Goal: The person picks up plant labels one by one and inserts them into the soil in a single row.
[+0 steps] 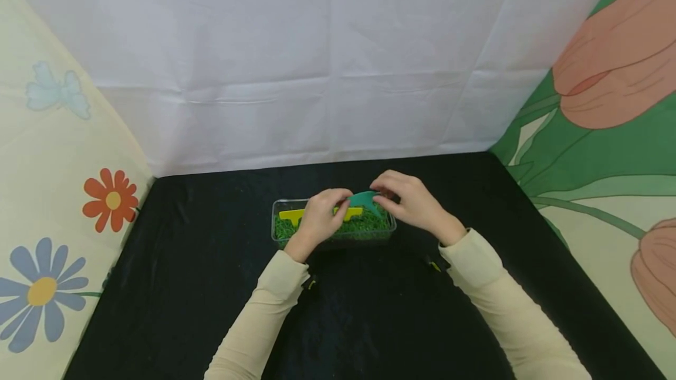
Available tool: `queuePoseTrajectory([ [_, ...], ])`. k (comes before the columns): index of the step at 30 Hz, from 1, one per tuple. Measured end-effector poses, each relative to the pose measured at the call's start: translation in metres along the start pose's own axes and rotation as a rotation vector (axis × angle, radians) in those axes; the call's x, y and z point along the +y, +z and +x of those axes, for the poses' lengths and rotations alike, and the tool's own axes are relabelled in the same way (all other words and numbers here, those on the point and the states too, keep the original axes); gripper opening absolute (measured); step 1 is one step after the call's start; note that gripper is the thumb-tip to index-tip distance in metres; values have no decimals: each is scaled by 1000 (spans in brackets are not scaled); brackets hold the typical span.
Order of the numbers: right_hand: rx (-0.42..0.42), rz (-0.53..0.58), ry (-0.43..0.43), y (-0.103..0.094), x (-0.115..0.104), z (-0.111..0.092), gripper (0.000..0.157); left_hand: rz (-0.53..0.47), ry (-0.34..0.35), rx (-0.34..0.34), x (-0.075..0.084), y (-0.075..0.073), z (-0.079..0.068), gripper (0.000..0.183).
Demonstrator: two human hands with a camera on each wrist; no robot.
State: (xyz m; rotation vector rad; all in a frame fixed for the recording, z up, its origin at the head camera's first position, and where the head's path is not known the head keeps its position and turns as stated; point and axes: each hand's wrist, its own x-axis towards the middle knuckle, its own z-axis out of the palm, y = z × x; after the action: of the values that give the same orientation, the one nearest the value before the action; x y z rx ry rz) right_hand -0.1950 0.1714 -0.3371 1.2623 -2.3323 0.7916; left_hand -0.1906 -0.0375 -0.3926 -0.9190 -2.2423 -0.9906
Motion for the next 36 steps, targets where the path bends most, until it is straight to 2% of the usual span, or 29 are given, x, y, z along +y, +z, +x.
queuePoseTrajectory([
  [10,-81,-17,13,0,-7,9,17,38,17,-13,1,1,1,11],
  [18,-150,-54,58,0,-9,14,12,47,45,-10,2,2,1,11],
  [27,-223,-92,28,-1,-9,24,8,62,62,-5,1,2,2,11],
  [36,-286,-124,49,-3,-12,29,10,58,53,-11,1,2,1,11],
])
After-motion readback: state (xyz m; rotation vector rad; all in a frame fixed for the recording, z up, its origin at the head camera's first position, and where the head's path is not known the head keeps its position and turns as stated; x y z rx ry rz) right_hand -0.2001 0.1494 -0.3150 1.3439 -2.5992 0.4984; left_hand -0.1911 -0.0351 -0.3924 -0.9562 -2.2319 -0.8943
